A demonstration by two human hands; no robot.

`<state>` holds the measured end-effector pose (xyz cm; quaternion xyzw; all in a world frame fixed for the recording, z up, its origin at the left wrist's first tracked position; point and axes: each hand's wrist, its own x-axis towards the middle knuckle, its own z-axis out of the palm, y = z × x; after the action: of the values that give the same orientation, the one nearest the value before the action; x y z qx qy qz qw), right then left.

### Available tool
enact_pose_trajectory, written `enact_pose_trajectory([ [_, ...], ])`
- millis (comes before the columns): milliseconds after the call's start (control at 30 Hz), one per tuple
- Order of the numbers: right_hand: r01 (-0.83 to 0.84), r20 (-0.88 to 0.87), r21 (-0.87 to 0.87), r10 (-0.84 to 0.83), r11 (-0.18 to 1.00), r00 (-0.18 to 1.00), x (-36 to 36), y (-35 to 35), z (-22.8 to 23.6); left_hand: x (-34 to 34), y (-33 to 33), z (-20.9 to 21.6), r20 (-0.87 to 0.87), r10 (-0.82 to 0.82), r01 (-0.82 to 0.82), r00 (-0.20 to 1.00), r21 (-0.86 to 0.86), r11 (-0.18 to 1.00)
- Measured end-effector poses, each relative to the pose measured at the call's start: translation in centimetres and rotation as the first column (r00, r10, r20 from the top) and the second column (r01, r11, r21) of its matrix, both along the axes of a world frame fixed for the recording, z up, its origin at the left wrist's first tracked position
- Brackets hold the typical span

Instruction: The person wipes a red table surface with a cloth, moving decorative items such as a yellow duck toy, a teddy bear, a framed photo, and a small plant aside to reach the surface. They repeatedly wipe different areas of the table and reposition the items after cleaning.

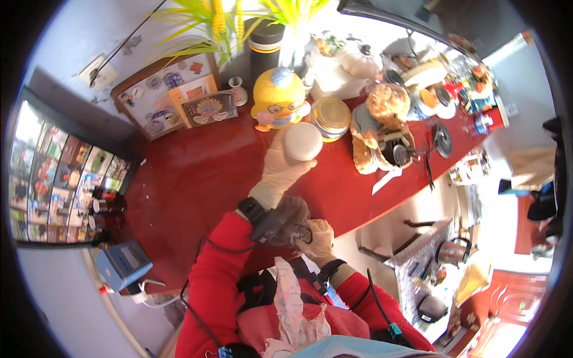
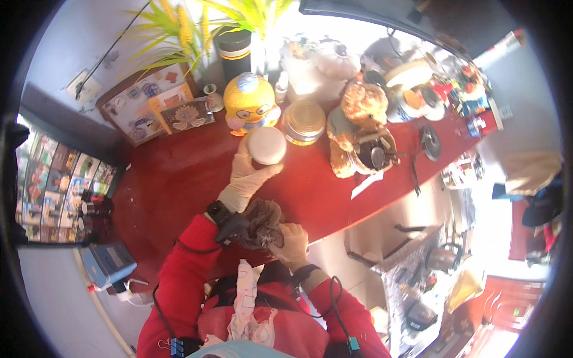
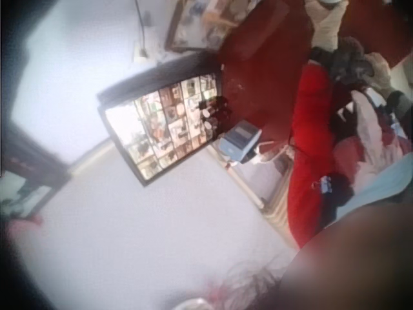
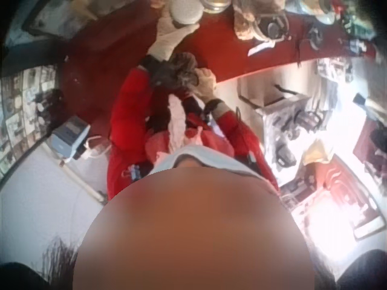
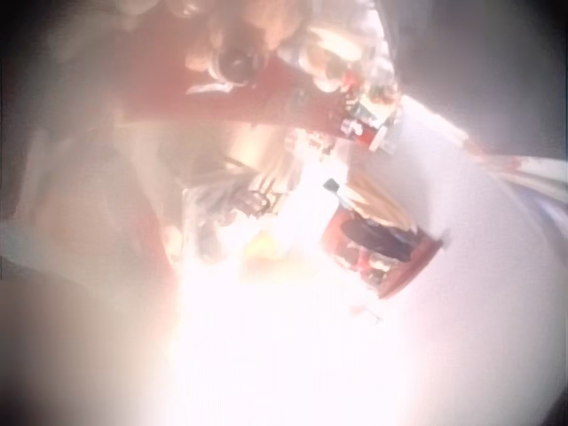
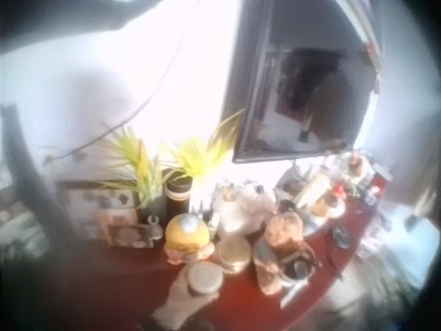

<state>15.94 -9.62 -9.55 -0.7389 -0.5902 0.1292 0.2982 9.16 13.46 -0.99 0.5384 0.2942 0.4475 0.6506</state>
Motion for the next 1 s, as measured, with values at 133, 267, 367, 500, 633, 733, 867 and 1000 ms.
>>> enact_pose_trajectory([
  [133,-0.081,-0.075,-0.037,0.078,0.996,0.994,0.7,0.5,0.3,1.8,-0.1,-1.5,-0.048,0.017,-0.008,0.999,0.177,0.984],
  [267,-0.254,-0.076,-0.057,0.249,0.966,0.965,2.4,1.6,0.2,1.6,-0.9,-2.0,-0.006,0.122,-0.118,0.993,0.223,0.968],
  [367,-0.352,-0.237,-0.141,0.314,0.925,0.919,4.1,1.7,-0.8,-0.4,-2.6,-1.1,-0.093,0.207,-0.179,0.974,0.248,0.952],
  [500,-0.372,-0.466,-0.139,0.271,0.918,0.842,5.5,1.3,-2.4,-7.9,-10.3,0.3,-0.148,0.367,-0.274,0.918,0.431,0.86],
  [633,-0.45,-0.551,-0.162,0.298,0.878,0.78,6.9,1.4,-2.8,-18.9,-23.2,-3.0,-0.291,0.577,-0.485,0.763,0.333,0.809],
  [733,-0.506,-0.419,-0.269,0.374,0.819,0.828,8.6,2.0,-2.5,-23.7,-34.8,-8.3,-0.445,0.785,-0.899,0.431,-0.141,0.414],
  [867,-0.461,-0.389,-0.392,0.311,0.796,0.867,10.3,2.4,-2.5,-30.6,-46.1,-18.7,-0.743,0.655,-0.954,-0.139,-0.076,-0.288],
  [1000,-0.427,-0.472,-0.345,0.239,0.836,0.849,10.1,2.5,-3.0,-36.7,-52.8,-27.2,-0.961,0.265,-0.912,-0.08,-0.036,-0.409],
])
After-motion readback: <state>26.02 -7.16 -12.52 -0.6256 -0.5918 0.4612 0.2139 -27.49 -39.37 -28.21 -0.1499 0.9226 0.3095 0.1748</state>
